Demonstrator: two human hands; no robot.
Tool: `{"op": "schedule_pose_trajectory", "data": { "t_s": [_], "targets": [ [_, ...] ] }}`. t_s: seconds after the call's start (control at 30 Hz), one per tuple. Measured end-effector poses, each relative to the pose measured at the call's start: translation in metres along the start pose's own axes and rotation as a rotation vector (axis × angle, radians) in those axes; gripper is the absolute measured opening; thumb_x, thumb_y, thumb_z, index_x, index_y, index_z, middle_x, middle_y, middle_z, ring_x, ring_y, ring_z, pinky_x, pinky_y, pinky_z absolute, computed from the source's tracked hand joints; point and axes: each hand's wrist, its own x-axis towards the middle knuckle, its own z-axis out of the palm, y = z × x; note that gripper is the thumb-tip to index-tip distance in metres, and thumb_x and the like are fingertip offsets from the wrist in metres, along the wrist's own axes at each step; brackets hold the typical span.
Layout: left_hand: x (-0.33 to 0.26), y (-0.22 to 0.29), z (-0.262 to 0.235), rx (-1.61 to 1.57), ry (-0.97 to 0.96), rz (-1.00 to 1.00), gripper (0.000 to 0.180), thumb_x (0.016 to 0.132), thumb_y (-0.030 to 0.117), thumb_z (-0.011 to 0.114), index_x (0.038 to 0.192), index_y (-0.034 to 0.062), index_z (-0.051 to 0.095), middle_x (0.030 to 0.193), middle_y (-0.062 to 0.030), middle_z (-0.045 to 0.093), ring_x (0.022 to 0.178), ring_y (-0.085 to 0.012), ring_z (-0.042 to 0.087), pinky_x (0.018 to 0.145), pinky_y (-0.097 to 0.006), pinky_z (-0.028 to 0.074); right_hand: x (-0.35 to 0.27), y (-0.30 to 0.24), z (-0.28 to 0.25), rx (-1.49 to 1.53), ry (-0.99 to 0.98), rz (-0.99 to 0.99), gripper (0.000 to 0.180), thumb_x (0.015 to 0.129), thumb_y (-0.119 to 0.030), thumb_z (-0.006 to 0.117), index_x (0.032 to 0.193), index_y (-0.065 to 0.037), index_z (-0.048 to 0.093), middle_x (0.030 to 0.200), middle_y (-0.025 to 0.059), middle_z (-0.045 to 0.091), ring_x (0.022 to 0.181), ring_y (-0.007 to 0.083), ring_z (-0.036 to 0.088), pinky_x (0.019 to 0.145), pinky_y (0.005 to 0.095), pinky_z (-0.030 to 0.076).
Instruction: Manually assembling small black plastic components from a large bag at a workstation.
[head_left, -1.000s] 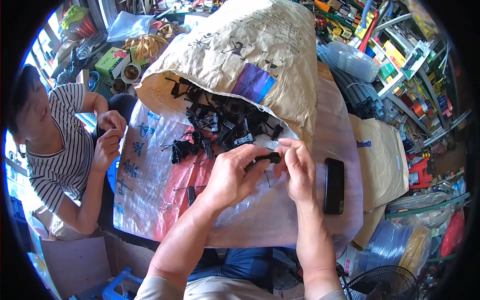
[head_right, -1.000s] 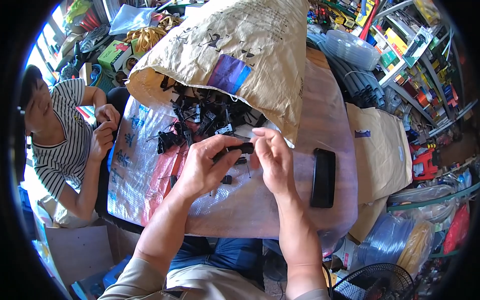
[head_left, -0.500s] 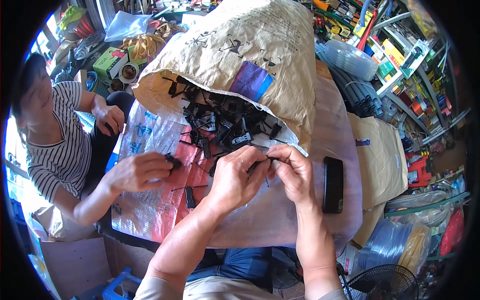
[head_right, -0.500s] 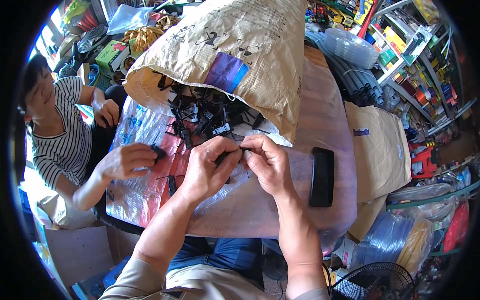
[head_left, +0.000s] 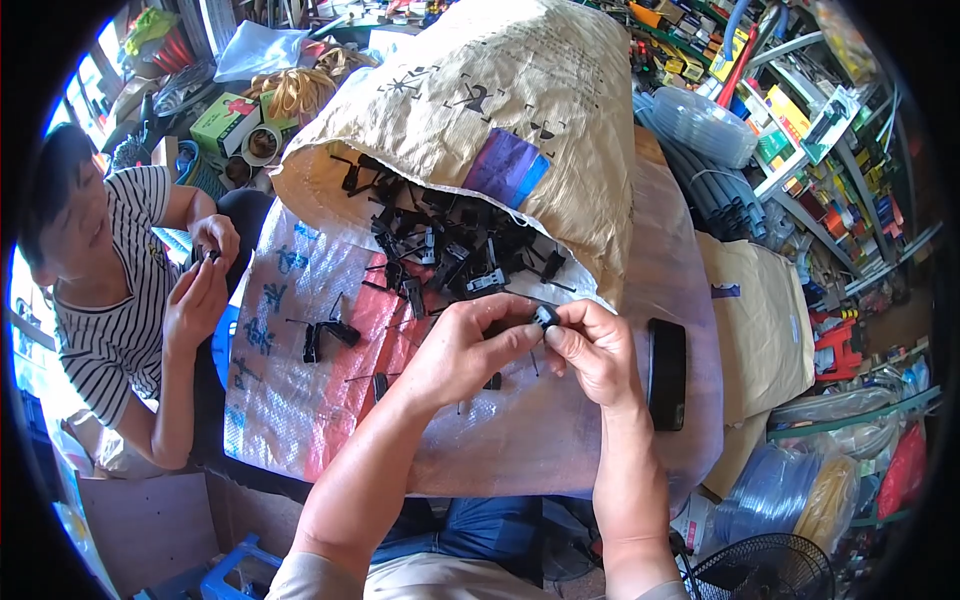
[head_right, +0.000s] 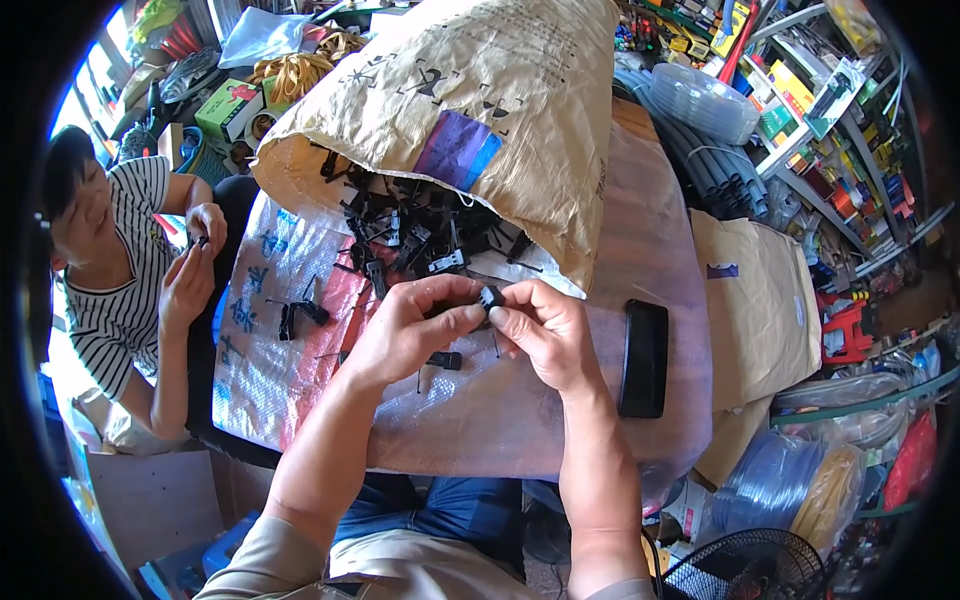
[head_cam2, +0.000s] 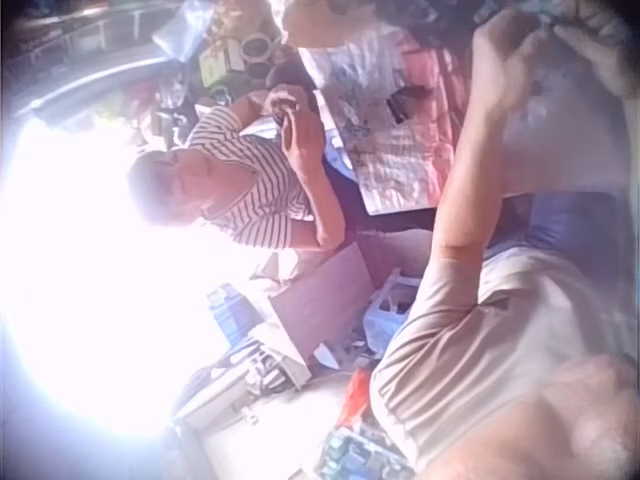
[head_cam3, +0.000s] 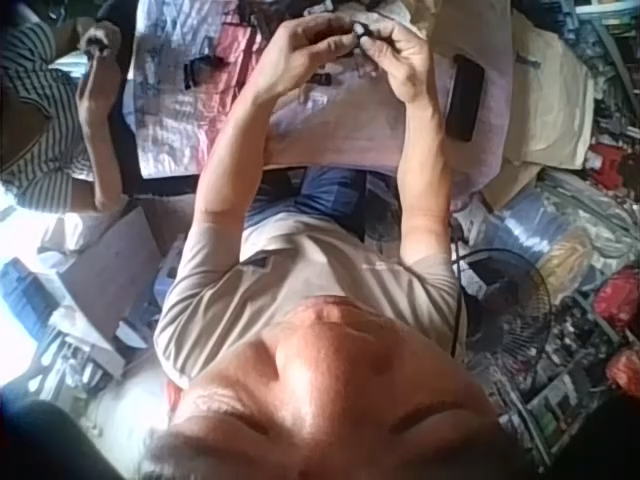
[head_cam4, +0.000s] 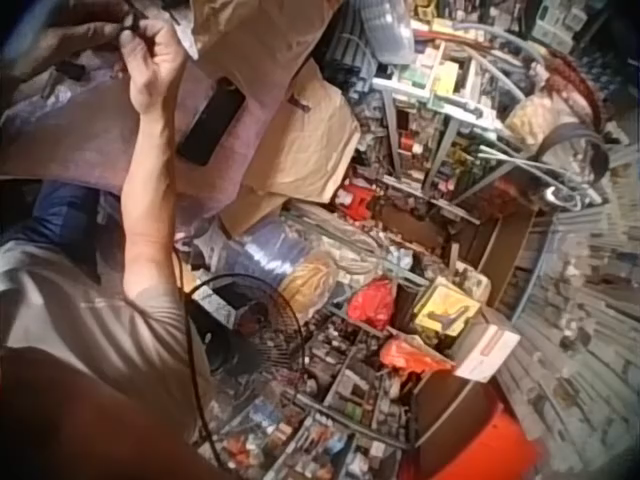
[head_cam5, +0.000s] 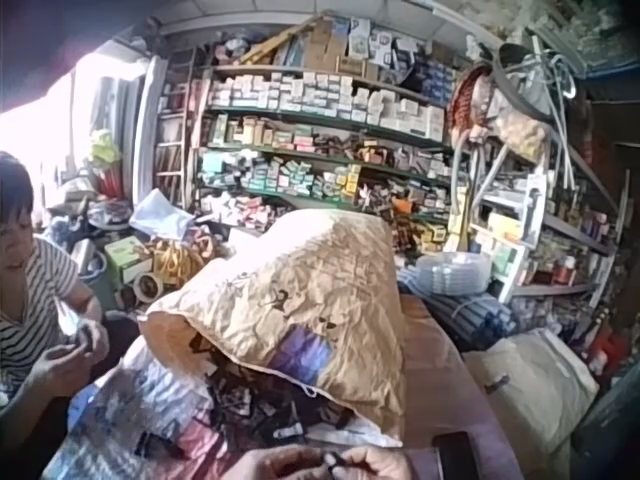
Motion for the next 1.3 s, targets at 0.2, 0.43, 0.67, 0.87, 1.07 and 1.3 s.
{"op": "schedule_pose_trajectory", "data": {
  "t_s": [0.2,0.43,0.67,0.87,1.07,1.3],
  "targets": [
    [-0.001,-0.003,-0.002,0.42,0.082,0.238,0.026,0.082,0.015,0.067,0.102,-0.0005,0.064,0.077,-0.0125,0.067,0.067,-0.0158,0.064,0.062,-0.031,0.051,0.0,0.001,0.006,-0.038,-0.02,0.027,0.01,0.092,-0.009,0.061,0.097,0.0,0.062,0.072,0.0018,0.061,0.061,0.0069,0.057,0.057,0.0204,0.047],
    [0.002,-0.007,-0.004,0.406,0.102,0.154,0.026,0.081,0.013,0.067,0.102,-0.0023,0.064,0.08,-0.0073,0.066,0.07,-0.0105,0.058,0.064,-0.028,0.049,-0.002,0.009,0.01,-0.244,0.026,-0.02,0.01,0.091,-0.003,0.061,0.1,0.001,0.06,0.077,0.0014,0.063,0.068,0.0041,0.057,0.06,0.0193,0.047],
    [0.012,-0.013,-0.036,-0.911,0.019,0.1,0.034,0.09,0.025,0.051,0.119,0.0061,0.054,0.09,-0.012,0.064,0.071,-0.0197,0.061,0.058,-0.032,0.051,0.005,0.019,0.03,-1.095,-0.106,-0.361,0.034,0.072,-0.001,0.068,0.106,-0.003,0.061,0.098,0.0113,0.063,0.093,0.0322,0.06,0.081,0.04,0.051],
    [0.018,-0.023,-0.044,-1.048,0.123,-0.024,0.025,0.09,0.031,0.059,0.1,0.0076,0.06,0.088,-0.0102,0.064,0.078,-0.0258,0.065,0.063,-0.041,0.055,0.004,0.016,0.01,-0.463,0.229,-0.144,0.029,0.083,0.0,0.064,0.112,-0.001,0.061,0.085,0.0041,0.058,0.072,0.0102,0.056,0.063,0.0231,0.046],
    [0.016,-0.027,-0.05,-1.086,0.071,0.045,0.018,0.088,0.02,0.058,0.099,0.0053,0.057,0.088,-0.0078,0.059,0.082,-0.0248,0.063,0.071,-0.043,0.057,0.007,0.004,0.004,0.007,0.244,-0.024,0.017,0.091,-0.015,0.066,0.1,-0.004,0.058,0.065,-0.0027,0.053,0.051,0.0029,0.045,0.042,0.0186,0.032],
    [0.017,-0.021,-0.044,-1.108,0.141,-0.041,0.013,0.088,0.019,0.059,0.089,0.0069,0.06,0.087,-0.0082,0.06,0.075,-0.0209,0.061,0.065,-0.04,0.055,0.007,0.005,-0.002,0.155,0.3,0.059,0.021,0.093,-0.017,0.062,0.111,-0.005,0.06,0.071,0.0003,0.056,0.052,0.0053,0.047,0.044,0.0194,0.036]
  ]
}}
